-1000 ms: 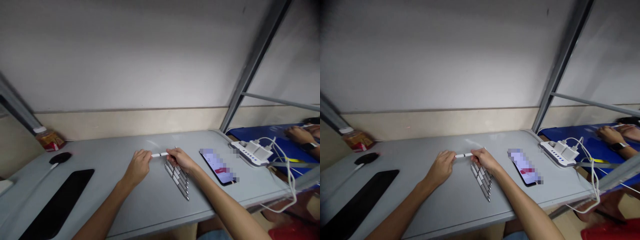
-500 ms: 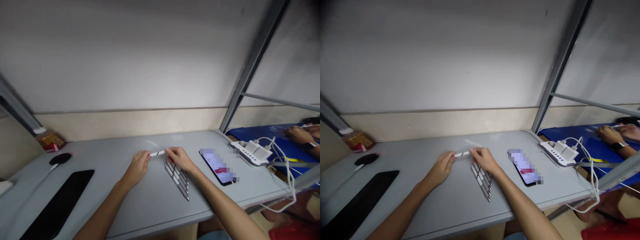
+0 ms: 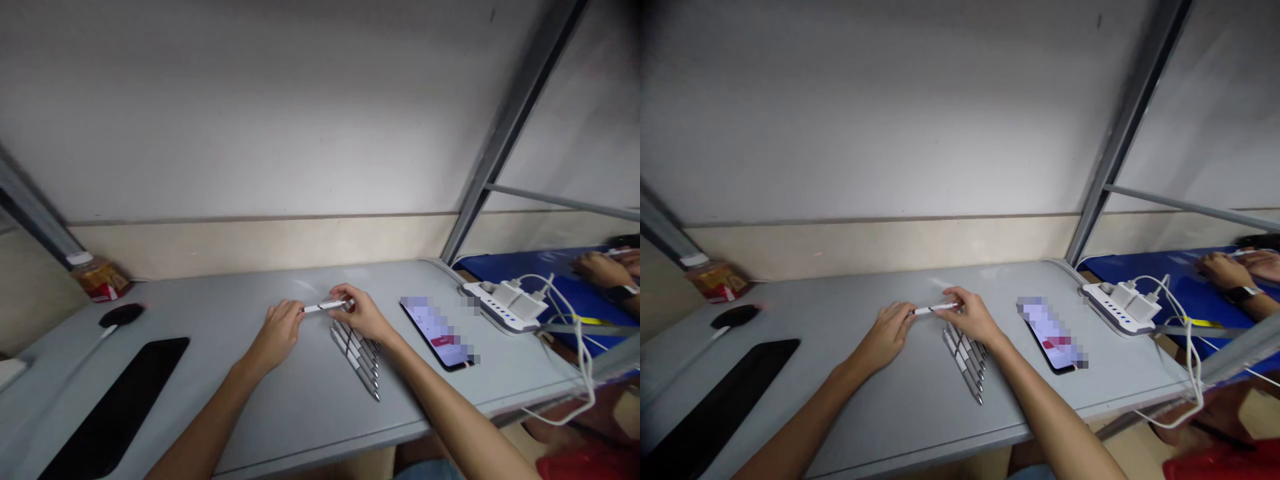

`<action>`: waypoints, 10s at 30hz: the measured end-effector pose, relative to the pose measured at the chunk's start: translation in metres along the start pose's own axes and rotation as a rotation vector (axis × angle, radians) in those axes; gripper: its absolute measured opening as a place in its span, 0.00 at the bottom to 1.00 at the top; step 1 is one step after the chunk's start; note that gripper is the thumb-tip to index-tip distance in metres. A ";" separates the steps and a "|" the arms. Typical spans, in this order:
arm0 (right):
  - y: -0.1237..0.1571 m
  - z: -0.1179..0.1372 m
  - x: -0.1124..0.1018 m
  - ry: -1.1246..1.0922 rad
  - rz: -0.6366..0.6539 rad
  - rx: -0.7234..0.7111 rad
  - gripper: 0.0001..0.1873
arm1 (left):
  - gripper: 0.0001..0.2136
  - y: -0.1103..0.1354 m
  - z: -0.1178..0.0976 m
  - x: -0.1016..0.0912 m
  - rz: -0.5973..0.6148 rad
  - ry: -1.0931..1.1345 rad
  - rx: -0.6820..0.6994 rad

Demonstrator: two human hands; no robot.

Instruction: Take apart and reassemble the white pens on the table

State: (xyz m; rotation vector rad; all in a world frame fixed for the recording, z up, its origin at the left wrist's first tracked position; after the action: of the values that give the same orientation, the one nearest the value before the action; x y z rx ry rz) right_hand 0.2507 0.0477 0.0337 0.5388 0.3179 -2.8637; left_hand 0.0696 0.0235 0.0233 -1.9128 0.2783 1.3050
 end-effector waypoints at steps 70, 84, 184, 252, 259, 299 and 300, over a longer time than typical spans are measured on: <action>0.001 -0.005 0.001 0.157 0.151 0.055 0.23 | 0.13 0.000 -0.003 -0.003 -0.027 0.189 0.016; 0.002 0.000 0.001 0.164 0.169 -0.018 0.14 | 0.13 0.002 -0.001 0.002 -0.013 0.197 0.028; 0.018 0.008 0.037 -0.909 0.686 0.376 0.14 | 0.15 -0.003 -0.003 0.003 0.057 0.138 0.004; 0.016 -0.019 0.010 0.570 0.268 0.279 0.57 | 0.17 -0.003 -0.004 0.000 0.087 0.105 -0.015; 0.017 -0.013 0.012 0.602 0.145 0.325 0.52 | 0.17 -0.003 -0.003 0.002 0.080 0.108 -0.011; -0.013 0.055 0.057 -0.484 -0.013 -0.155 0.23 | 0.26 -0.009 -0.009 0.029 -0.226 0.961 -0.241; -0.013 0.057 0.059 -0.455 -0.018 -0.185 0.22 | 0.24 -0.010 -0.008 0.025 -0.265 0.935 -0.240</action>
State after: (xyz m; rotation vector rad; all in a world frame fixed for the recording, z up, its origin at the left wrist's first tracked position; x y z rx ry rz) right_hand 0.1744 0.0362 0.0655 -0.1515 0.4978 -2.8247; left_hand 0.0918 0.0303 0.0076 -2.5570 0.3168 0.2042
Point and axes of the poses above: each hand's wrist, its own y-axis away from the middle knuckle, its own x-axis out of the palm, z = x × y, the point moved 6 cm from there along -y, towards the middle knuckle, and after that the axes turned 14 degrees about x, right-handed, at the moved point
